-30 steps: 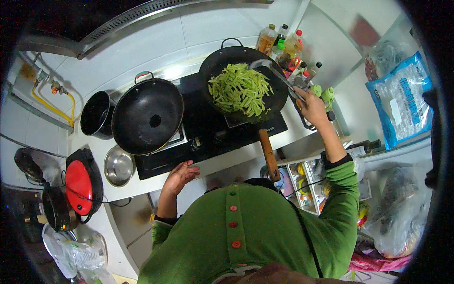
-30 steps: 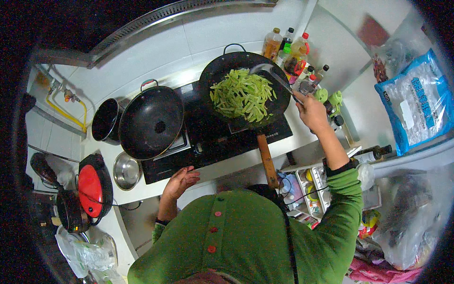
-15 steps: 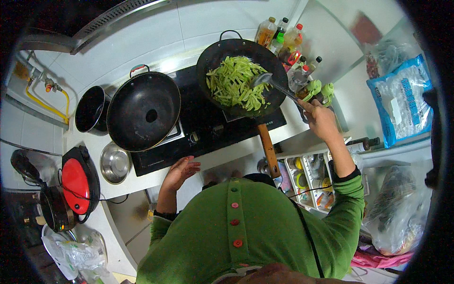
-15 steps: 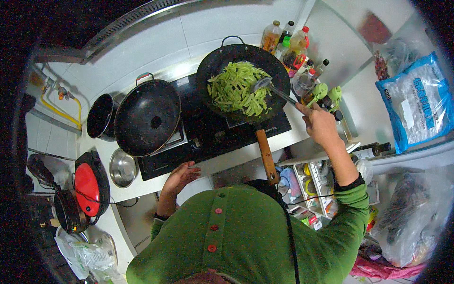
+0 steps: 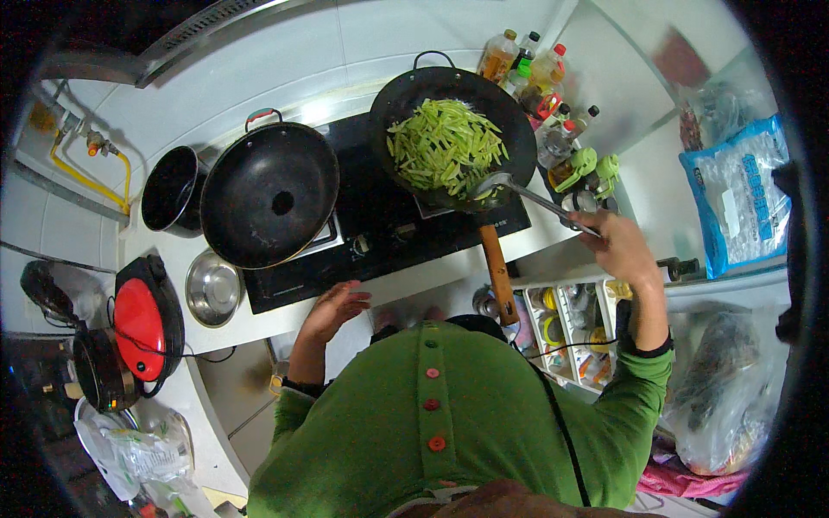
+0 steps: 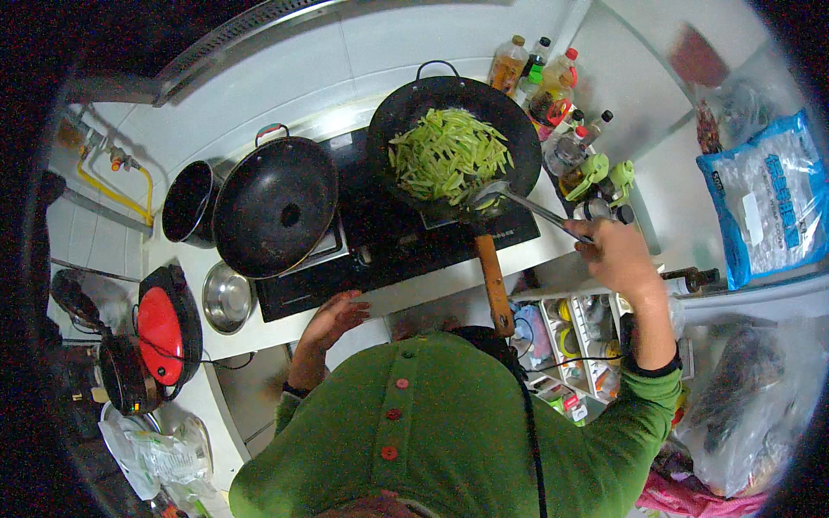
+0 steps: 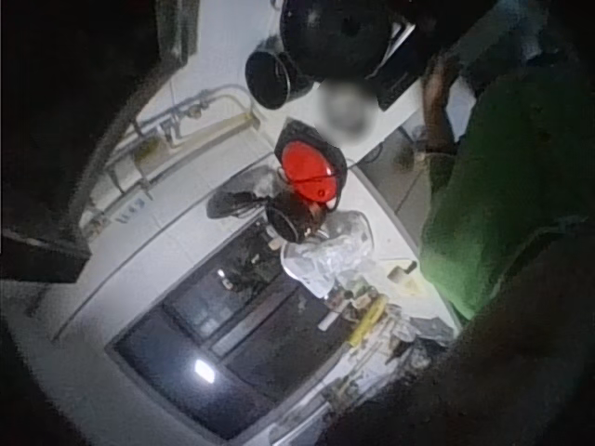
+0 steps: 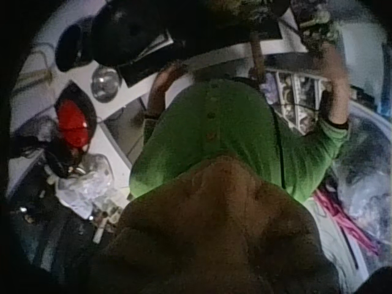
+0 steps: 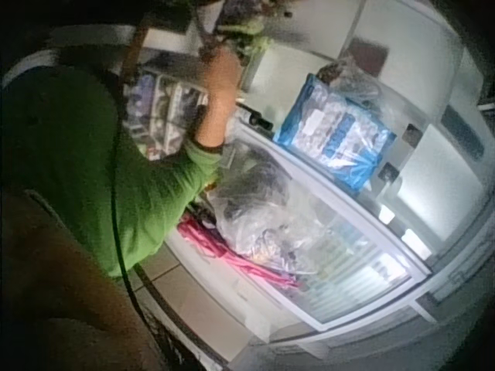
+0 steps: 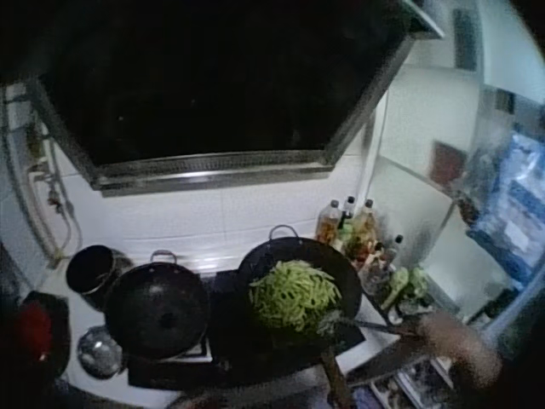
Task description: The person stir-fries green vegetables in a wok using a ladle, adds water from a metal bowl, and seasons the dish with a spoon. The person then retrieves a bowl from a drawer and places it on the counter.
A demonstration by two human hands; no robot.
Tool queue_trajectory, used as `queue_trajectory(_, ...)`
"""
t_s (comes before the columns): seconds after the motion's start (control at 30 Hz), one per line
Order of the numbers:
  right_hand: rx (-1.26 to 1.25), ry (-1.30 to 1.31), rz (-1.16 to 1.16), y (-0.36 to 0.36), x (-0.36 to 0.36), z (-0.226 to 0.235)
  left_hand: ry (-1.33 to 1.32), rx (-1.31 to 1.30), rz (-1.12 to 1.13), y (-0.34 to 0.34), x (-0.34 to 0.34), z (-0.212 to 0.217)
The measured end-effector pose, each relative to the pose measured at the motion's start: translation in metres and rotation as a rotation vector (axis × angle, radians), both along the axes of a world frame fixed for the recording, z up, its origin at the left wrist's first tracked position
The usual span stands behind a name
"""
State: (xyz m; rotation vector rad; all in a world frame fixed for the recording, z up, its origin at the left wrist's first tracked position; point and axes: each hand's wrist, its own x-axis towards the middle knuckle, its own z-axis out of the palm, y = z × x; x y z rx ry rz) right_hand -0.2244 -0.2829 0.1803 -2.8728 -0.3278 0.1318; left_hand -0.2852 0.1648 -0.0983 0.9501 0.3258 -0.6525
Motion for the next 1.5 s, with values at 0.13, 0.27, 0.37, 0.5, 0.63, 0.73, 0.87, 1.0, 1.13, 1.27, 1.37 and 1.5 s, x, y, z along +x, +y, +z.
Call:
queue_trajectory(0.13,-0.137,-0.026,-0.031,0.011,0.009,-0.013,-0.034,0.001,-0.019,-0.004,0.001,-0.002)
queue_trajectory(0.27,-0.026,0.029,-0.003,0.015,0.005,0.007,-0.001,0.008,-0.010,0.000,0.000,-0.003)
queue_trajectory(0.37,-0.022,0.125,0.006,0.027,0.004,0.014,0.014,0.018,-0.021,0.002,-0.004,-0.006)
queue_trajectory(0.5,-0.003,0.150,0.018,0.042,0.016,0.006,0.002,0.031,-0.044,0.003,-0.008,-0.007)
queue_trajectory(0.63,0.110,0.016,0.034,0.046,0.029,0.000,-0.005,0.025,-0.046,0.005,-0.006,-0.007)
queue_trajectory(0.73,0.099,-0.177,0.123,0.061,0.048,-0.028,0.001,0.012,-0.040,0.003,-0.004,-0.008)
queue_trajectory(0.87,-0.018,-0.166,0.133,0.069,0.065,-0.084,-0.047,0.013,-0.047,0.000,-0.003,-0.008)
queue_trajectory(1.0,-0.011,-0.123,0.067,0.049,0.059,-0.095,-0.032,0.029,-0.050,0.001,-0.003,-0.008)
queue_trajectory(1.13,0.042,-0.126,0.023,0.038,0.046,-0.066,-0.014,0.021,-0.034,0.004,-0.004,-0.010)
queue_trajectory(1.27,-0.004,-0.067,0.024,0.045,0.030,-0.059,0.007,0.004,-0.024,0.005,-0.002,-0.013)
queue_trajectory(1.37,-0.107,-0.049,0.018,0.054,0.034,-0.073,0.018,0.016,-0.051,0.002,0.003,-0.014)
queue_trajectory(1.5,0.058,-0.001,-0.051,0.038,0.047,-0.071,-0.042,0.038,-0.066,0.000,0.009,-0.012)
